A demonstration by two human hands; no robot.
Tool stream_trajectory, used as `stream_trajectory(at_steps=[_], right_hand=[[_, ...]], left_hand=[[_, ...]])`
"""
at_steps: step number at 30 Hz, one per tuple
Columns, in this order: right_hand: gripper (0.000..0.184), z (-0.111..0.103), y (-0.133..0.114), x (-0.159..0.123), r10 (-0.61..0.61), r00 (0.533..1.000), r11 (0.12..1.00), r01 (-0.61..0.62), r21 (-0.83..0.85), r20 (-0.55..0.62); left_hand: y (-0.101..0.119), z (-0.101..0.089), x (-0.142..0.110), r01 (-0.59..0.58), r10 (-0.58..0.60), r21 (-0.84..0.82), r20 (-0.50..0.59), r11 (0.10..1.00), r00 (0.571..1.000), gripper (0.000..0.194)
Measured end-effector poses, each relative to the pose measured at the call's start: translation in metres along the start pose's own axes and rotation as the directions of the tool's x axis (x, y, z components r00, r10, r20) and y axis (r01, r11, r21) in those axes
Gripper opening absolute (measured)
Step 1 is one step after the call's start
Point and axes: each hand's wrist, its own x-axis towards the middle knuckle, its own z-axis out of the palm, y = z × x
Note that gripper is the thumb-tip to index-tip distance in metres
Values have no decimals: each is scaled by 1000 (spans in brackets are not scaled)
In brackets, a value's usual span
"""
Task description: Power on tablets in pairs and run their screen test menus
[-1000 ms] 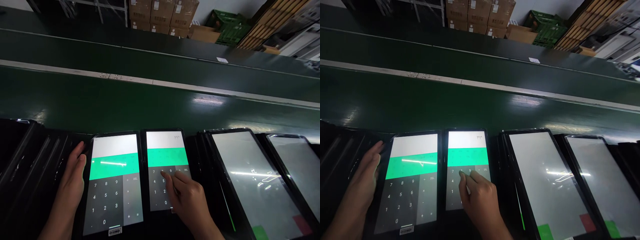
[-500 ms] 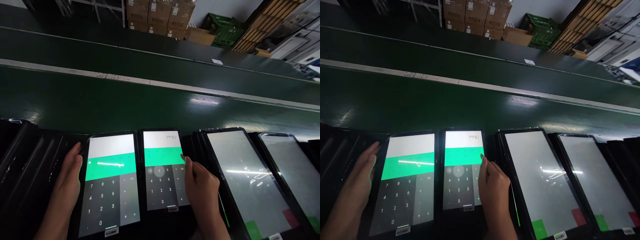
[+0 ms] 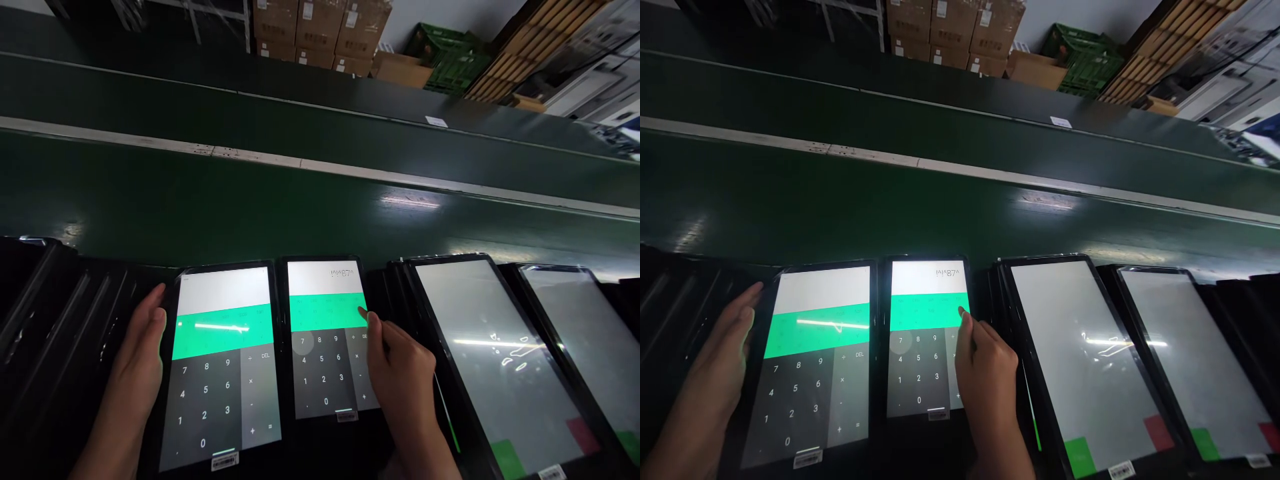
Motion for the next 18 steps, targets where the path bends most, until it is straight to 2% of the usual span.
stream_trajectory(at_steps=[3, 9, 13, 15, 18], right_hand=[[55, 1, 0, 0, -30, 999, 999, 30, 13, 12], [43, 1, -8, 0, -129, 990, 991, 125, 55, 62], [31, 3, -26, -5, -182, 983, 978, 180, 103, 8], [31, 9, -42, -8, -248, 967, 960, 237, 146, 64], [37, 23, -64, -12, -319, 919, 935, 266, 236, 230]], left_hand=[[-1, 2, -1, 69, -69, -31, -3, 997, 998, 57], [-18, 4, 6, 6, -16, -154, -66, 988, 998, 47], [-19, 0, -2, 73, -76, -204, -8, 976, 997, 47], [-23, -3, -8, 91, -88, -214, 22, 973, 996, 49], [-34, -11, -17, 100, -95, -174, 36, 980, 995, 55]])
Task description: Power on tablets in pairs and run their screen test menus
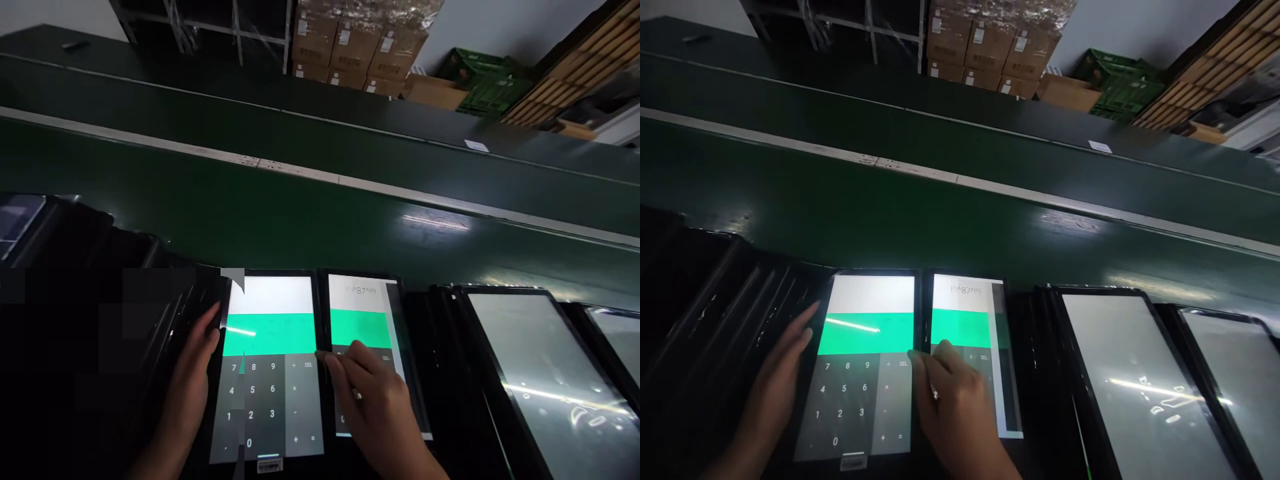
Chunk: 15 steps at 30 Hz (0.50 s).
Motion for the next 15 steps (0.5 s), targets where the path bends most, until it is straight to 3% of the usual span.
stream_trajectory(at_steps=[3, 8, 15], right_hand=[[41, 15, -11, 8, -12, 998, 1000, 11, 20, 68], [36, 29, -15, 13, -85, 991, 992, 94, -85, 100], [45, 26, -12, 11, -21, 1000, 992, 23, -120, 16]], left_hand=[[-9, -10, -7, -15, 16, -13, 24, 1000, 1000, 58], [-13, -17, -13, -3, 5, -29, 84, 1000, 996, 54], [-13, -16, -14, 80, -72, -72, 108, 994, 992, 62]])
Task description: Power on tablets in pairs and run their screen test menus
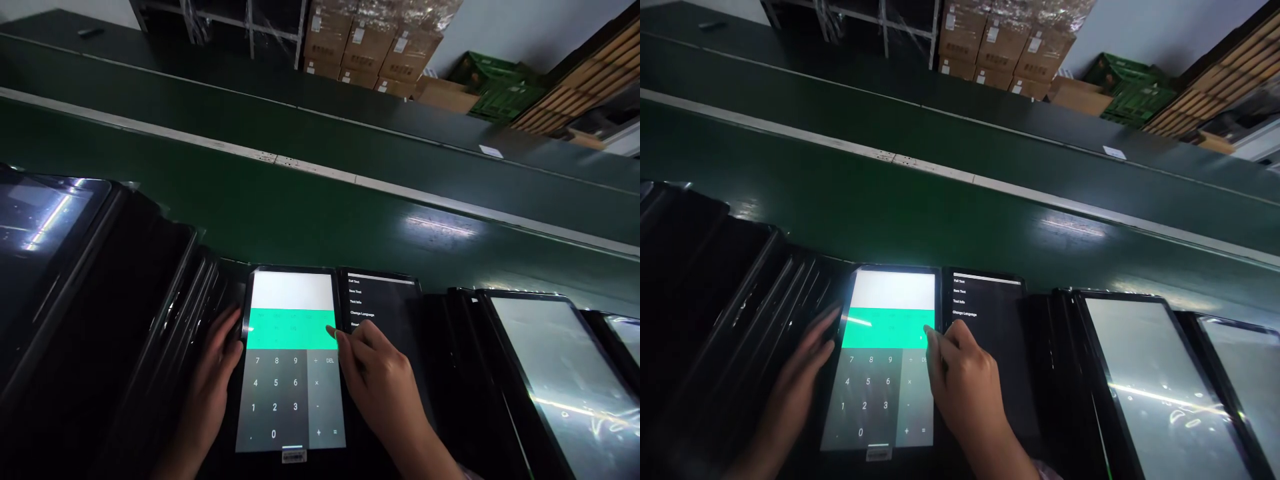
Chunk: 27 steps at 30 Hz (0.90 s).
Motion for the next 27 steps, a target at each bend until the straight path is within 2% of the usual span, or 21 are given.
stream_trajectory(at_steps=[6, 11, 13, 18, 21, 24, 27], right_hand=[[38, 7, -6, -1, -82, 996, 997, 81, 16, 40], [42, 0, 1, -2, -22, 1000, 1000, 22, 18, -9], [43, -3, -2, -4, -34, 999, 998, 34, 43, -2], [39, 2, -26, -7, -207, 967, 967, 179, 182, 147], [44, 8, -36, -7, -238, 950, 967, 211, 144, 203], [44, 7, -35, -7, -226, 955, 969, 201, 140, 192], [39, -2, -27, -5, -186, 975, 967, 160, 200, 121]], left_hand=[[8, 4, -3, -76, 79, -78, 38, 994, 996, 65], [11, 4, -4, -103, 112, -105, 83, 989, 990, 60], [7, 2, -5, -105, 114, -84, 120, 991, 986, 62], [1, 1, -7, -111, 116, -41, 159, 993, 980, 67], [3, 1, -6, -93, 97, -31, 156, 995, 983, 68], [4, 3, -5, -102, 101, 2, 144, 995, 985, 68], [4, 5, -5, -121, 115, 47, 116, 992, 987, 68]])
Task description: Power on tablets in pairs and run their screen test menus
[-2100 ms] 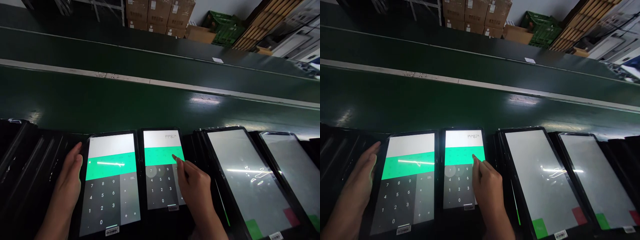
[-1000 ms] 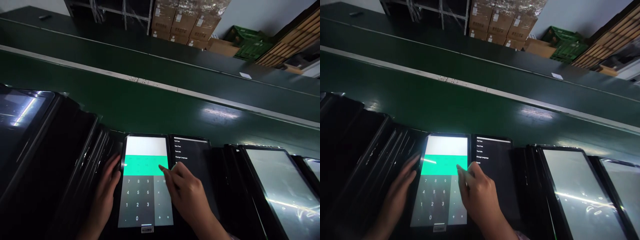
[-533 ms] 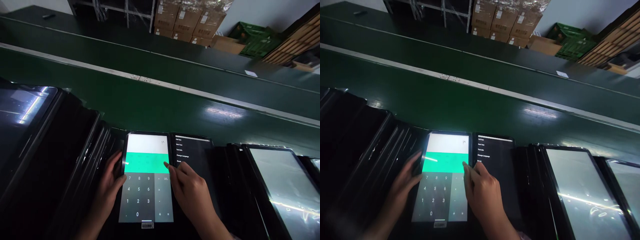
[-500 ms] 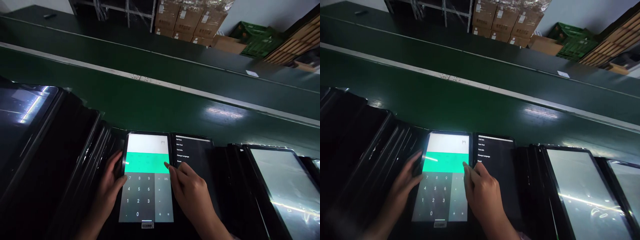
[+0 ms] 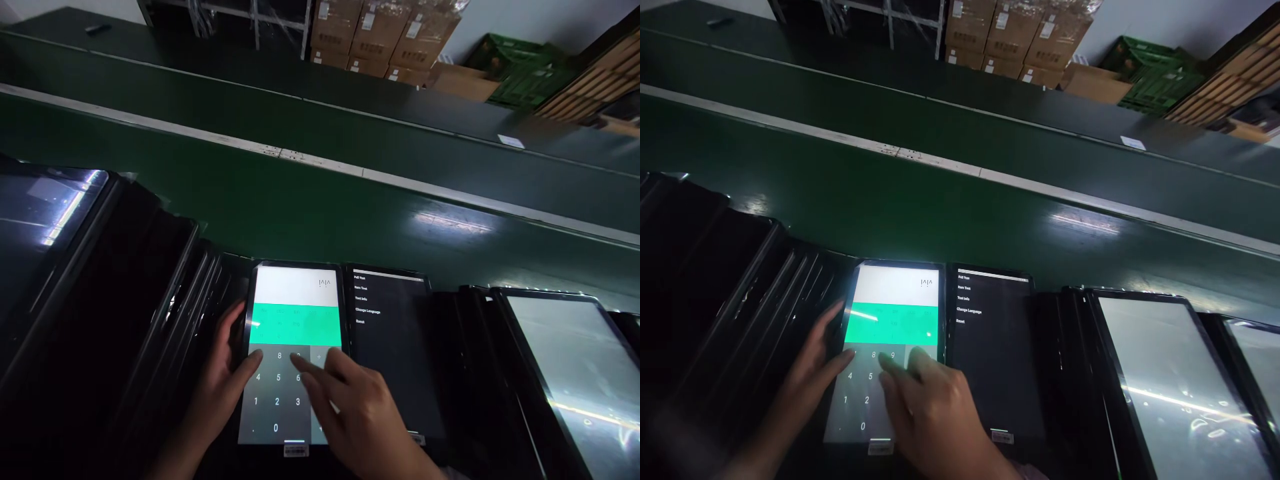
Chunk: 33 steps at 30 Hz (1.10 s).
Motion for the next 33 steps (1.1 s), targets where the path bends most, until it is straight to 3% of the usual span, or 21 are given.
stream_trajectory(at_steps=[6, 11, 17, 23, 30, 33], right_hand=[[34, -17, 24, -4, 128, 977, 987, -142, -69, -170], [40, -8, 33, -3, 134, 983, 982, -148, -119, -123], [39, 0, 26, 2, 33, 996, 986, -46, -157, -81], [43, -8, 33, -2, 122, 979, 979, -146, -141, -162], [38, -4, 28, 4, 69, 993, 983, -84, -165, -93], [40, -14, 36, 2, 123, 976, 971, -156, -182, -177]], left_hand=[[6, 0, 0, 63, -62, -37, 17, 997, 998, 73], [6, -1, -1, 87, -85, -75, 40, 993, 996, 69], [2, -3, -2, 62, -61, -46, 8, 997, 998, 59], [4, -4, -2, 102, -100, -74, 29, 992, 995, 63], [4, -1, 2, 68, -73, -119, -39, 991, 997, 60], [3, -1, 4, 54, -61, -115, -58, 992, 996, 59]])
